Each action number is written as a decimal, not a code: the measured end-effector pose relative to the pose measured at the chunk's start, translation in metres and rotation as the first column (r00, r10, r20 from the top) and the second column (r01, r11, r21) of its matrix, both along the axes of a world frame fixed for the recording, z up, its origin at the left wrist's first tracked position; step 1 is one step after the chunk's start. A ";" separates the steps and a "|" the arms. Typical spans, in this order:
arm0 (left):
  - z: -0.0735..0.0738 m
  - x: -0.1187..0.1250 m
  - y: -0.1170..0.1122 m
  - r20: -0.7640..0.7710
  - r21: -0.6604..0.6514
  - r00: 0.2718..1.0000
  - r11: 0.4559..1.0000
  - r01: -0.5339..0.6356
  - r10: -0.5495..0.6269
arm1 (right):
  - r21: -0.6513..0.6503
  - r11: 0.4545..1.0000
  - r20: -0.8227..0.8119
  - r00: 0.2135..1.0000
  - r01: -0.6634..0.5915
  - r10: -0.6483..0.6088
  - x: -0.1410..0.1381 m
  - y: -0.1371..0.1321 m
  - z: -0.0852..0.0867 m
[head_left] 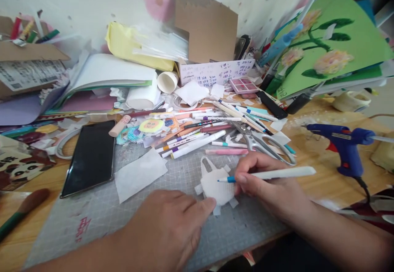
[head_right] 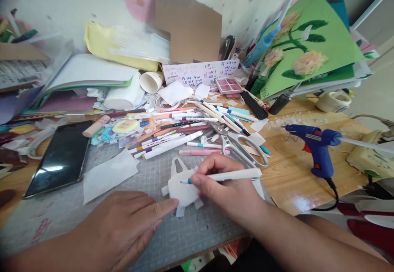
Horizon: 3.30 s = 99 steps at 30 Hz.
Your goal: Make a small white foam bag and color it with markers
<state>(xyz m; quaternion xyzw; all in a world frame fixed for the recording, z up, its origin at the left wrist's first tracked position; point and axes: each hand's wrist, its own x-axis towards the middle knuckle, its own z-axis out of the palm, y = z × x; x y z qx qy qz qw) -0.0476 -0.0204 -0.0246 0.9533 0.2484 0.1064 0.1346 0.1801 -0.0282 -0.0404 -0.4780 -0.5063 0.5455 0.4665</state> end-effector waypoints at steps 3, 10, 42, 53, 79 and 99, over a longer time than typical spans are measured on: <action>0.001 0.002 0.000 -0.104 -0.029 0.994 0.999 0.021 -0.024 | 0.010 1.000 0.042 0.999 0.019 -0.019 -0.004 0.003 0.003; 0.004 0.004 0.000 -0.205 -0.102 0.978 0.995 0.021 -0.042 | 0.096 0.995 0.282 0.959 -0.007 -0.020 -0.011 0.002 0.011; 0.005 0.005 0.003 -0.165 -0.164 0.986 0.986 -0.013 -0.015 | 0.040 0.999 0.265 0.964 -0.025 0.014 -0.011 0.002 0.010; 0.009 0.004 -0.001 -0.154 -0.144 0.988 0.989 -0.022 -0.001 | 0.081 0.995 0.306 0.949 0.051 -0.074 -0.013 0.002 0.010; 0.004 0.001 0.001 -0.091 -0.110 0.996 0.994 -0.013 0.003 | -0.019 0.989 0.165 0.976 0.150 -0.145 -0.005 0.000 -0.002; 0.006 0.002 0.001 -0.082 -0.088 0.997 0.996 -0.020 0.013 | -0.037 0.985 0.069 0.984 0.169 -0.166 -0.004 0.001 -0.003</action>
